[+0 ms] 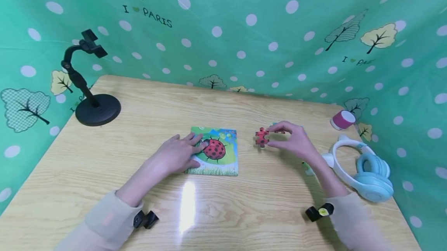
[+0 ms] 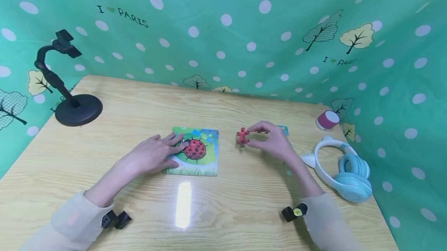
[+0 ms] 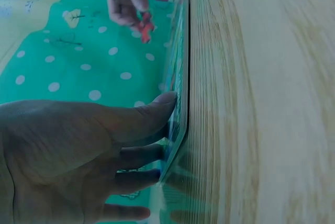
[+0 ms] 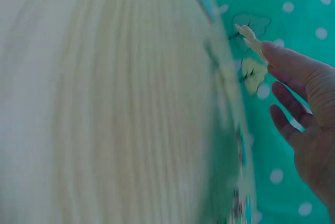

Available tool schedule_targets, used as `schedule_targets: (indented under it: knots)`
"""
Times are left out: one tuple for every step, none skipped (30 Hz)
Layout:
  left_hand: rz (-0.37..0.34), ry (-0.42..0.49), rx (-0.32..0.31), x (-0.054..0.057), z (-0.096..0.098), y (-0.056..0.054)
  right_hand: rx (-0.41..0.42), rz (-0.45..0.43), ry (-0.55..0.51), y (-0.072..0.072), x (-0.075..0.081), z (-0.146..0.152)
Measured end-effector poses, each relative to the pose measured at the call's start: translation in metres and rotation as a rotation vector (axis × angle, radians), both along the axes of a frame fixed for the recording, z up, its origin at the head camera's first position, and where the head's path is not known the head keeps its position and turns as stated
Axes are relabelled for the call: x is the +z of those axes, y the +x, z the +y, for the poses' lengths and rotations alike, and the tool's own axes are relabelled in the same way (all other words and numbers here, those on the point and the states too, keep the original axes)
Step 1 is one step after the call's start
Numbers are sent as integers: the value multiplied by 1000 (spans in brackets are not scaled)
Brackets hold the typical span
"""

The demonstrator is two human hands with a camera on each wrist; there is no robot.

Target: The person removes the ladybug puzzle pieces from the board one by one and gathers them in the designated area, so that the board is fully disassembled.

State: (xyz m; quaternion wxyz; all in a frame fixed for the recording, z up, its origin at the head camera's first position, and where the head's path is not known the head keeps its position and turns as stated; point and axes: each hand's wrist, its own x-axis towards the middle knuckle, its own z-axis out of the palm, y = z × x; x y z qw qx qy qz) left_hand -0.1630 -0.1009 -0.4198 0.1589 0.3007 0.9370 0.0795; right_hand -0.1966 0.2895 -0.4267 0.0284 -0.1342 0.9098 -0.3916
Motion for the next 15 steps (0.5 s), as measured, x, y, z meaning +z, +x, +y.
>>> schedule_targets:
  knots:
    - [-2, -2, 1, 0, 0, 0, -7, 1, 20, 1, -1, 7]
    - [-5, -4, 1, 1, 0, 0, -13, 2, 35, 2, -2, 13]
    - [-8, -4, 3, 1, 0, 0, -21, 0, 55, 4, -2, 18]
    - [-11, -2, 4, 1, 0, 0, -28, 2, 77, 5, -3, 23]
    - [-13, -2, 3, 1, 0, -1, -31, 5, 98, 6, -3, 28]
    - [-15, -2, 2, 1, 0, -1, -36, 7, 108, 7, -4, 32]
    - [-16, -2, 2, 2, 0, -1, -39, 8, 121, 7, -4, 36]
    - [-16, -2, 2, 2, 0, -1, -40, 12, 130, 8, -4, 40]
    - [-16, -1, 2, 2, 0, -1, -42, 14, 140, 8, -4, 43]
    - [-14, -1, 0, 2, 0, -1, -39, 20, 149, 8, -5, 45]
    - [-13, 0, 1, 2, 0, -1, -36, 22, 156, 8, -5, 48]
    - [-7, 0, -2, 2, 1, -1, -34, 23, 164, 7, -6, 50]
    - [-7, 1, -1, 2, 1, -1, -29, 26, 177, 7, -7, 52]
    - [-5, 3, -1, 2, 1, -1, -25, 29, 187, 6, -7, 54]
    - [-3, 6, -1, 2, 1, -1, -22, 31, 201, 6, -8, 55]
